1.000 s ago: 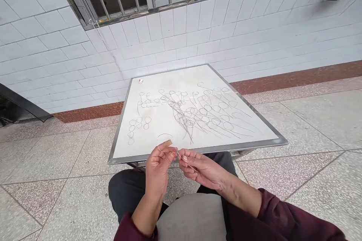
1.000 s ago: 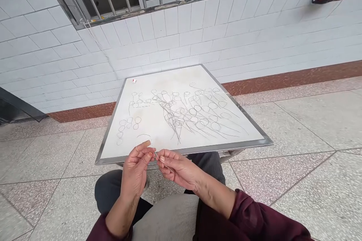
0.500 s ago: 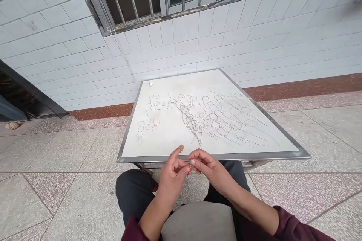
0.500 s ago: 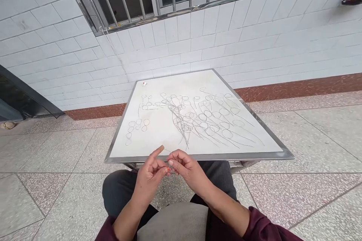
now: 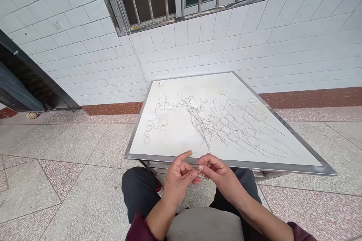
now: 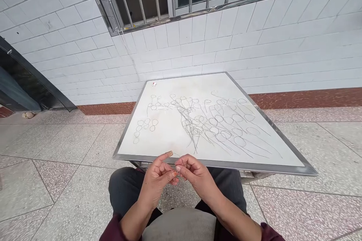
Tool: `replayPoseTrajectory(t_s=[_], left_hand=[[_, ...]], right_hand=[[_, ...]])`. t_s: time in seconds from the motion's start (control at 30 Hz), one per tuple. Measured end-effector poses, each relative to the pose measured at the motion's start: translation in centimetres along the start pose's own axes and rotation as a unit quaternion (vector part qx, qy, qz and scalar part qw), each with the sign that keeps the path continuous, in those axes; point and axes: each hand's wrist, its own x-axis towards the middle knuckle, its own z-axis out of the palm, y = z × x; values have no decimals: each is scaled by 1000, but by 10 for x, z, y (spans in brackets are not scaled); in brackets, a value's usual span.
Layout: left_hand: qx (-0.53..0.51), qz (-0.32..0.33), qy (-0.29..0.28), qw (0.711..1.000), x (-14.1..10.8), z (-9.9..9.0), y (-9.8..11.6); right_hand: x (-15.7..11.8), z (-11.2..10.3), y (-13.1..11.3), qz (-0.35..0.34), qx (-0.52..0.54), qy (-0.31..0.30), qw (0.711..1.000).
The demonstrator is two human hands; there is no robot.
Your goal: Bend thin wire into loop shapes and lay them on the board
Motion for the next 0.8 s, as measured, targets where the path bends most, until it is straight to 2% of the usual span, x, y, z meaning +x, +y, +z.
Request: replayPoseTrajectory(t_s=[0.13,0.33,0.47,0.63,0.8], left_hand=[[-18,4,2,1000,-1,-1,0],[-36,-18,-21,999,-1,-5,-2],[-41,-53,-4,998,-1,-4,0],[-35,-82,-7,996,2,-3,1],[-34,-85,-22,996,4,-7,2]], right_hand=[[1,2,-1,6,-3,-4,1000],[1,-1,1,75,18,-82,994],[2,-5,0,88,30,-114,989],[5,-7,1,117,102,-114,981],[8,-7,0,123,99,-96,983]])
